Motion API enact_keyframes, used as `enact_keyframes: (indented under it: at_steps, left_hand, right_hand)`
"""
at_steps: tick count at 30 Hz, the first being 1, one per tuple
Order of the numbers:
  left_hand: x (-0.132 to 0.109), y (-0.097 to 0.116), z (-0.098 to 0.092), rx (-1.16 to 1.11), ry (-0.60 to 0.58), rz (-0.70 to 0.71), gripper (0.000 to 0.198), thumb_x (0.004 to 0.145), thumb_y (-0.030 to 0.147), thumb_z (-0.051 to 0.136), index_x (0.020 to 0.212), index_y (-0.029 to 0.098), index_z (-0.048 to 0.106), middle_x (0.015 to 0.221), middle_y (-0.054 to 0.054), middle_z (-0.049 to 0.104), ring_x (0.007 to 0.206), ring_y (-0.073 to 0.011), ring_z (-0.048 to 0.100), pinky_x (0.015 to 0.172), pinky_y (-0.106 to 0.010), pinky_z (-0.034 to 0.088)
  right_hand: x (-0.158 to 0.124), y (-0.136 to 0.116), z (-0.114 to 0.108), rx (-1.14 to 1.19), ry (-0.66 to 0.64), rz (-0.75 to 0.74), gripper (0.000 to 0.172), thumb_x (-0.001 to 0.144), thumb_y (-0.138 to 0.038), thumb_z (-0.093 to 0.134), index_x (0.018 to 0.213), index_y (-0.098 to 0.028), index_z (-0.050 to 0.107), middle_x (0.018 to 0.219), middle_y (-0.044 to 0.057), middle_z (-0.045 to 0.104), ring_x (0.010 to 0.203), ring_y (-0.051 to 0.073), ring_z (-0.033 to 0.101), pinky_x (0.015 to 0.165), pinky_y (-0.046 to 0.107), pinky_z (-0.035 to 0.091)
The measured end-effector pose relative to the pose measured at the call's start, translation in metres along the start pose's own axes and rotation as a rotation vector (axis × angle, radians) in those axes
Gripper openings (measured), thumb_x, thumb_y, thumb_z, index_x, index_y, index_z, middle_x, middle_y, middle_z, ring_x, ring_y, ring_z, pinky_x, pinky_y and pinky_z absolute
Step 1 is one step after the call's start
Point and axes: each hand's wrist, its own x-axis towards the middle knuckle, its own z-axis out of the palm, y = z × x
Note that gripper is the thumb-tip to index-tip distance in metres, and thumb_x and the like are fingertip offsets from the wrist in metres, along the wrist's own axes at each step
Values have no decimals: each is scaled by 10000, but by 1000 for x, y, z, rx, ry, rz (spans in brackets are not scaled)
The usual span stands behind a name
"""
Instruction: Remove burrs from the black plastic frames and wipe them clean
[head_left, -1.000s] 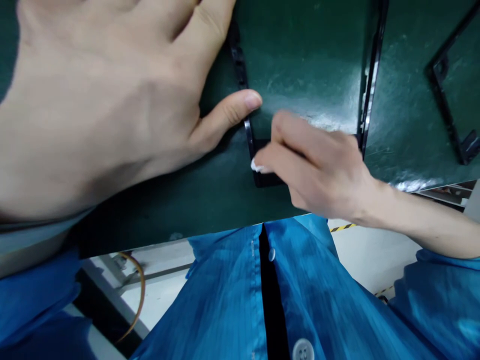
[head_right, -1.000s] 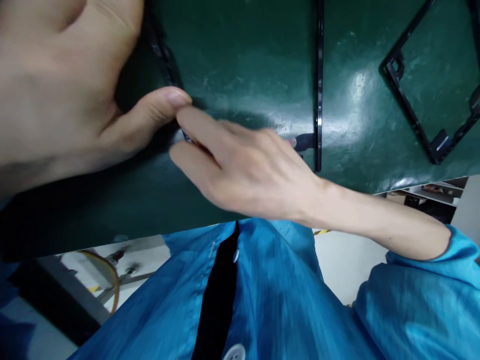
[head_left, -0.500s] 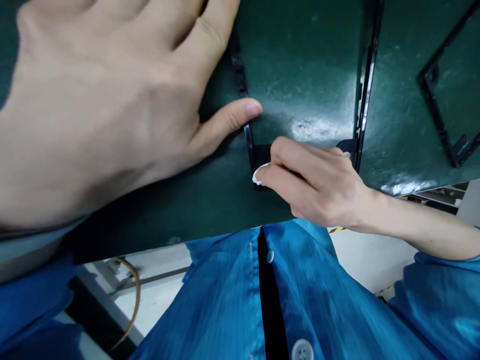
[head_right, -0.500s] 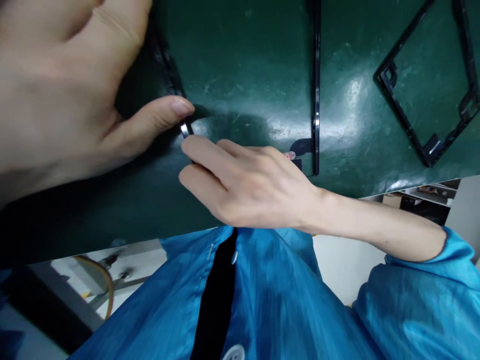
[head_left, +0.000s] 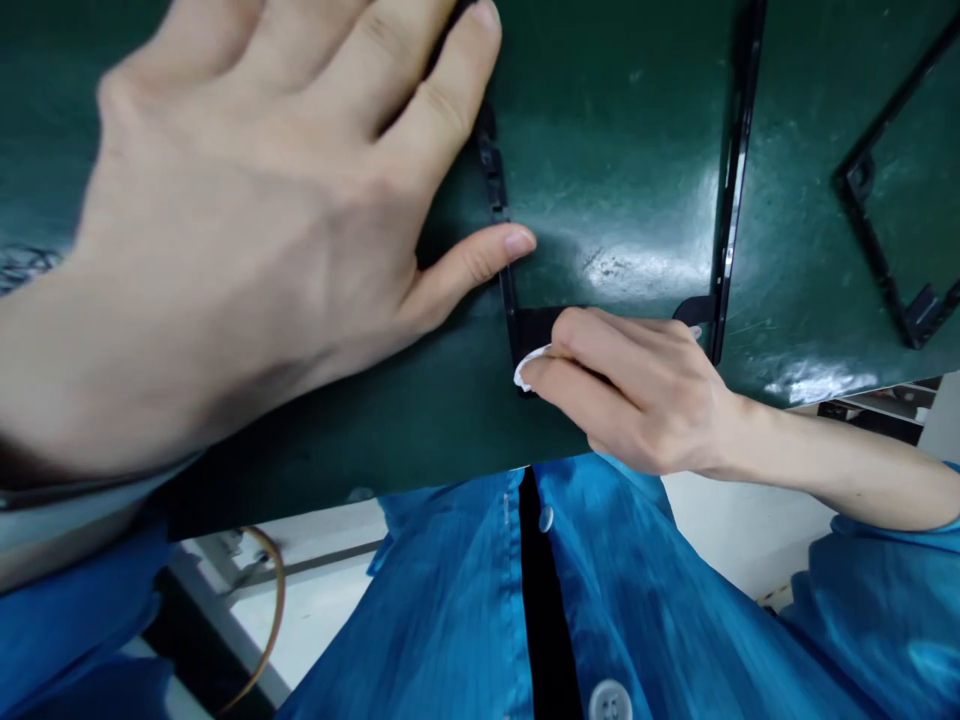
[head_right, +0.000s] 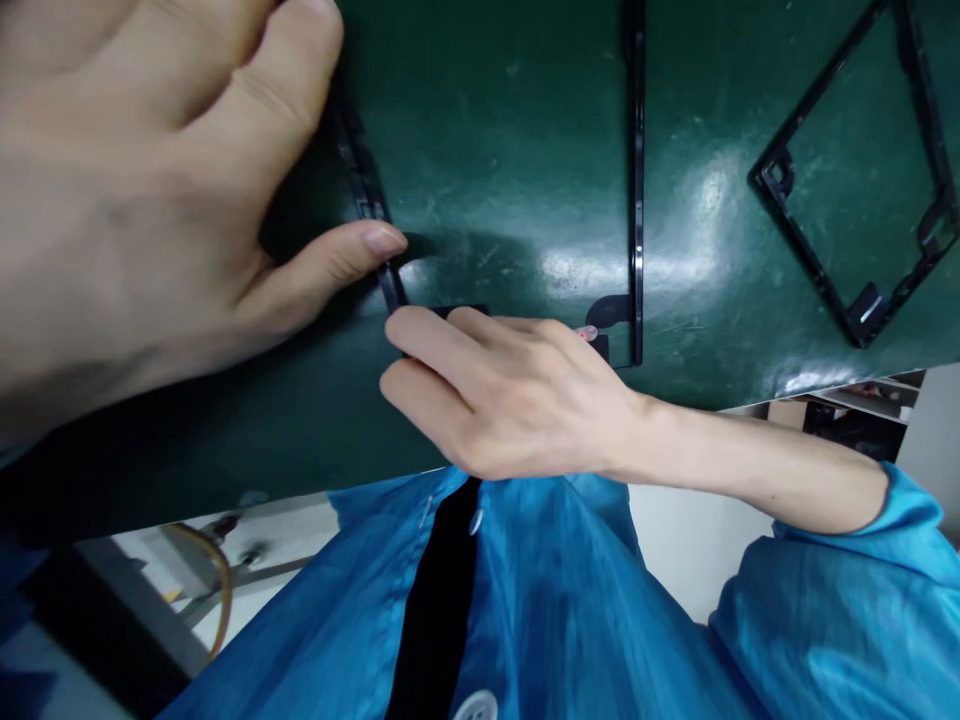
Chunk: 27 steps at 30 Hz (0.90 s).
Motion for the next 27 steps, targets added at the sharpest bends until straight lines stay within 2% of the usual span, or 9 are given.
enact_keyframes:
  at_steps: [3, 6, 9, 11, 14, 17, 21, 24, 27]
  left_hand:
    - [4, -3, 3, 9, 11, 0, 937, 1139, 696, 198, 1864, 105, 140, 1993, -26, 66, 1798, -556, 70, 1504, -622, 85]
    - [1, -7, 7, 42, -16, -30, 914, 1129, 685, 159, 1874, 160, 93, 1987, 50, -8, 1815, -495, 31, 1529, -531, 52]
    - [-2, -8, 8, 71, -27, -58, 908, 1120, 694, 122, 1876, 198, 47, 1975, 90, -57, 1811, -490, -7, 1546, -503, 28]
    - [-3, -7, 7, 69, -14, -40, 910, 1132, 687, 129, 1872, 162, 62, 1979, 59, -29, 1815, -516, 11, 1553, -547, 48]
    - [-2, -6, 5, 27, 4, 7, 911, 1158, 679, 202, 1871, 122, 93, 1990, 25, 8, 1822, -540, 49, 1550, -599, 77]
    - [-1, -6, 5, 1, 2, 16, 893, 1168, 660, 281, 1883, 160, 87, 1991, 63, -7, 1835, -514, 41, 1557, -562, 57]
    - [-2, -5, 6, 26, -21, -42, 896, 1149, 709, 209, 1887, 233, 29, 1976, 125, -73, 1826, -485, -11, 1552, -488, 22]
    - [-4, -4, 5, 12, -9, -32, 874, 1151, 667, 138, 1884, 196, 61, 1985, 92, -36, 1831, -485, 9, 1547, -515, 29]
    - [-4, -3, 3, 4, 12, -10, 861, 1164, 644, 172, 1884, 179, 90, 1986, 88, 3, 1836, -485, 50, 1547, -535, 58]
  right_hand:
    - [3, 5, 4, 0, -17, 14, 436, 1175, -61, 404, 906, -183, 726, 791, -17, 589, 682, 84, 545, 602, 266, 380]
    - [16, 16, 10, 37, -60, 188, 559, 1225, -195, 231, 963, -211, 725, 791, -7, 566, 676, 83, 558, 596, 271, 348]
    - [22, 19, 12, 121, -50, 300, 515, 1224, -308, 280, 949, -215, 705, 809, 4, 584, 698, 89, 596, 596, 272, 365]
    - [18, 15, 10, 100, -38, 275, 491, 1218, -240, 302, 966, -208, 723, 814, -5, 599, 698, 88, 606, 613, 267, 385]
    - [6, 5, 5, 9, 4, 102, 437, 1167, -73, 399, 904, -192, 728, 787, -16, 603, 684, 92, 581, 618, 260, 400]
    - [2, 0, 2, -5, 34, 20, 403, 1119, -4, 477, 838, -180, 707, 754, -21, 595, 668, 92, 551, 594, 259, 394]
    - [11, 8, 6, -1, 35, 149, 489, 1205, -105, 353, 919, -189, 742, 783, -30, 606, 661, 66, 582, 588, 269, 335]
    - [19, 18, 15, 48, 23, 260, 457, 1214, -170, 354, 973, -220, 740, 867, -30, 668, 694, 52, 611, 611, 275, 350]
    - [20, 22, 20, 101, 70, 260, 405, 1191, -211, 395, 983, -241, 741, 946, -24, 722, 737, 51, 638, 617, 283, 365]
